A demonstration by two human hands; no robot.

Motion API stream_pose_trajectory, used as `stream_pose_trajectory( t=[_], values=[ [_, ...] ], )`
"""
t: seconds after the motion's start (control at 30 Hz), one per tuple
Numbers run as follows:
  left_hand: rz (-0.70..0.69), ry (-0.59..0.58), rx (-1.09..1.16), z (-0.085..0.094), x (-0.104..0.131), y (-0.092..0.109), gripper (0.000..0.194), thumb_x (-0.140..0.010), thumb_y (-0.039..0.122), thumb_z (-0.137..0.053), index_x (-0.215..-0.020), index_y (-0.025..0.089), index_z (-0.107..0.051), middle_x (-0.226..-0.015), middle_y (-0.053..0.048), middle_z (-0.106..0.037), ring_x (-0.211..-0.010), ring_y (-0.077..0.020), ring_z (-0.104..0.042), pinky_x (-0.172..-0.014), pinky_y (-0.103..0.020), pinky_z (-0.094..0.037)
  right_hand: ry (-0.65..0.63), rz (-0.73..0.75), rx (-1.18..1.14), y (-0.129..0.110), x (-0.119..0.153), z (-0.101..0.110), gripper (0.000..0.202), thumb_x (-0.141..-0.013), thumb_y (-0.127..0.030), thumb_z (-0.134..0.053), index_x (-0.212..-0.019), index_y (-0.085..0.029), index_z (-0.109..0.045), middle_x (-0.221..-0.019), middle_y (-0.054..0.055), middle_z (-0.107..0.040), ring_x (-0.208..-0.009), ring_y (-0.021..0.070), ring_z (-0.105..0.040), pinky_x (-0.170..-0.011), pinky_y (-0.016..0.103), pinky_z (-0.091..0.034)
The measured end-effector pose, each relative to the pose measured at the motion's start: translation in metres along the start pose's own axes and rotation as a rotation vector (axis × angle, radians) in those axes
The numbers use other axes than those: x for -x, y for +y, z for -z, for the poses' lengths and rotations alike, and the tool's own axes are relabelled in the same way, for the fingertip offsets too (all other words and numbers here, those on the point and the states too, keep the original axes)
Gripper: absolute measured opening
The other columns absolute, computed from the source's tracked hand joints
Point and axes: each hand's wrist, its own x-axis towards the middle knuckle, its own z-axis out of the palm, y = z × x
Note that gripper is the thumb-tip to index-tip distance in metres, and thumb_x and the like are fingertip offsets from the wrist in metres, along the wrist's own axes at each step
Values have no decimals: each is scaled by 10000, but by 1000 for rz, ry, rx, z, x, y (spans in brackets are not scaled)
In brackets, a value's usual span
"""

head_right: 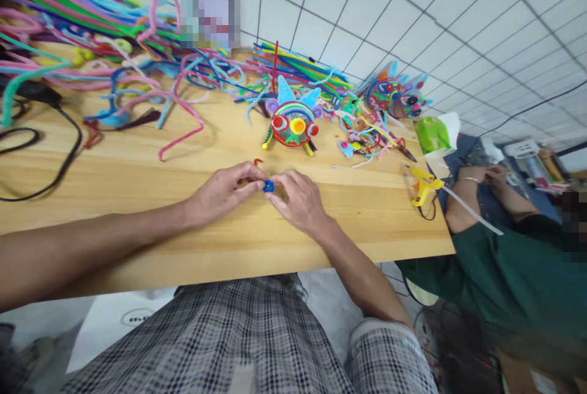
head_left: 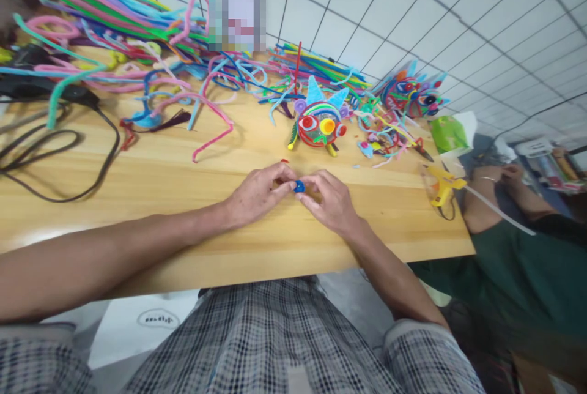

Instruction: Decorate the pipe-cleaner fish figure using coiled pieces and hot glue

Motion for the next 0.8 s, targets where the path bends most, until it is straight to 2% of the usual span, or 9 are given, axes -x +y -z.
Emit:
stream_pose_trajectory(
  t=[0.13,0.27,0.37,0.47,0.57,0.67,0.8],
  values=[
    [102,5,289,1,-5,2,167,-914,354,-673,-906,187,-660,-840,-7,-715,-780,-152,-652,-751,-287,-492,79,44,-17,-3,-2,2,212,-1014,-298,-712,-1208,-244,-647,-1013,59,-746,-871,222,-711,-784,369,-585],
    [249,26,412,4,-9,9,177,-804,321,-755,-858,181,-660,-750,29,-658,-698,-121,-582,-697,-261,-443,205,71,-28,-3,2,3,342,-991,-328,-751,-1296,-266,-611,-1138,81,-748,-930,236,-721,-838,414,-614],
    [341,53,494,5,-9,17,199,-746,312,-790,-837,178,-674,-763,24,-679,-688,-118,-590,-707,-269,-454,217,79,43,-4,6,6,249,-992,-297,-732,-1227,-303,-650,-1155,78,-764,-1041,270,-727,-906,469,-613],
    [419,48,582,3,-8,24,222,-728,334,-808,-844,182,-695,-763,17,-698,-664,-120,-583,-685,-277,-446,154,55,61,-6,9,7,140,-1004,-265,-703,-1133,-317,-694,-1112,73,-779,-1033,267,-730,-915,473,-608],
    [469,42,661,2,-5,29,233,-715,327,-822,-868,176,-729,-787,3,-721,-673,-120,-580,-694,-285,-439,141,28,13,-8,10,6,132,-1005,-255,-696,-1116,-324,-714,-1109,72,-779,-1038,267,-732,-943,478,-605],
    [501,58,733,1,-3,32,263,-703,322,-852,-894,169,-755,-801,3,-724,-677,-114,-576,-713,-289,-435,182,38,33,-8,9,5,146,-1004,-254,-695,-1132,-321,-713,-1111,73,-779,-1033,264,-740,-926,470,-615],
    [520,69,777,0,-2,32,306,-702,330,-900,-927,167,-774,-806,5,-716,-693,-114,-582,-733,-292,-435,303,140,84,-9,9,3,216,-997,-230,-710,-1193,-322,-692,-1152,82,-783,-1037,264,-756,-885,455,-638]
  ],
)
